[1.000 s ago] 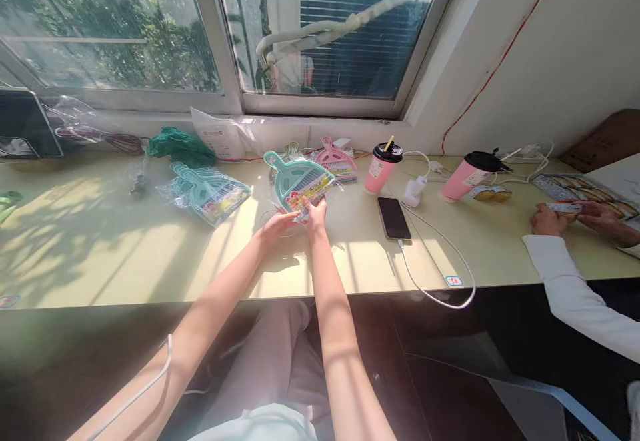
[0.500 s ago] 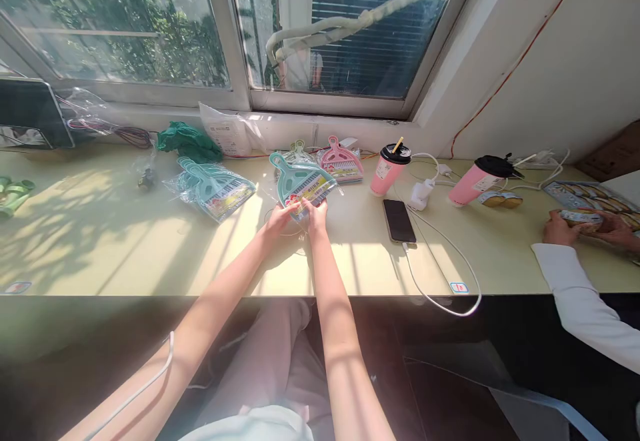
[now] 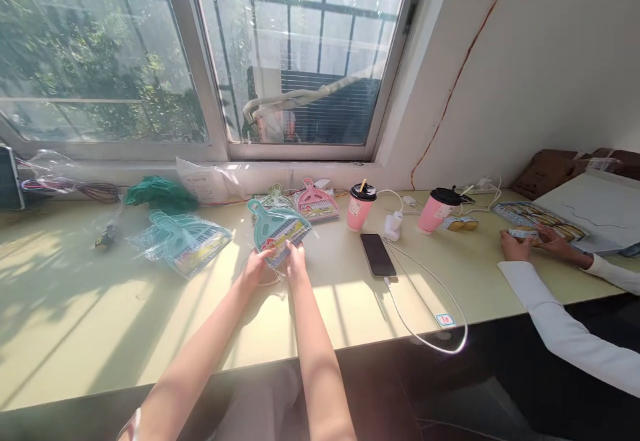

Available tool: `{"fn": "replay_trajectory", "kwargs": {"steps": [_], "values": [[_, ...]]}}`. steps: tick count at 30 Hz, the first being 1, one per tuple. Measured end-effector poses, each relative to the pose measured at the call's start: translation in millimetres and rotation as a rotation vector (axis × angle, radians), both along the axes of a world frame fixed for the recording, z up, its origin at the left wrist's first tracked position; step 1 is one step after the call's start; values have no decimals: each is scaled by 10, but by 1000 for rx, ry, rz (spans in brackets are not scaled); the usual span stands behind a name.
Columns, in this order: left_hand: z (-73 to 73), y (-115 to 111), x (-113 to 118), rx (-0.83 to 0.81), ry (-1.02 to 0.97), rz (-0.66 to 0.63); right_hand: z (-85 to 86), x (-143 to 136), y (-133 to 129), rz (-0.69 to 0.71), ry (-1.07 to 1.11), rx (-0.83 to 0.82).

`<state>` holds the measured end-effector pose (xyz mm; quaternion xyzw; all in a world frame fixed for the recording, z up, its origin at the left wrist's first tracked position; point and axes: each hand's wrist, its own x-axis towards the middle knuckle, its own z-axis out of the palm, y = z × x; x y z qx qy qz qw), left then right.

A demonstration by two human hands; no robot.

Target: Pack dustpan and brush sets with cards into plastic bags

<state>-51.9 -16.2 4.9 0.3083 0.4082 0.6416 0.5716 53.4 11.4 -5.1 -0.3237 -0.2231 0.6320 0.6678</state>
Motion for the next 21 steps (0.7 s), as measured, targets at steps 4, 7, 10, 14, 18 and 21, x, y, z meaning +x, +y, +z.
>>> {"fn": "replay_trajectory", "kwargs": {"steps": [4,7,10,14,18,21], "values": [[17,-11,0,33,38,-12,53,18,26,-36,83,-72],[-7,-16,9,13,64,-29,53,26,35,-45,93,-131],[-17,-26,14,-34,93,-38,26,26,58,-54,79,-139],[27,-42,-5,-89,208,-26,-19,24,108,-107,20,-102],[56,-11,-78,-20,259,-20,-61,-4,121,-9,-72,2],[41,38,-195,-21,243,-30,-80,-14,97,52,-145,113]]}}
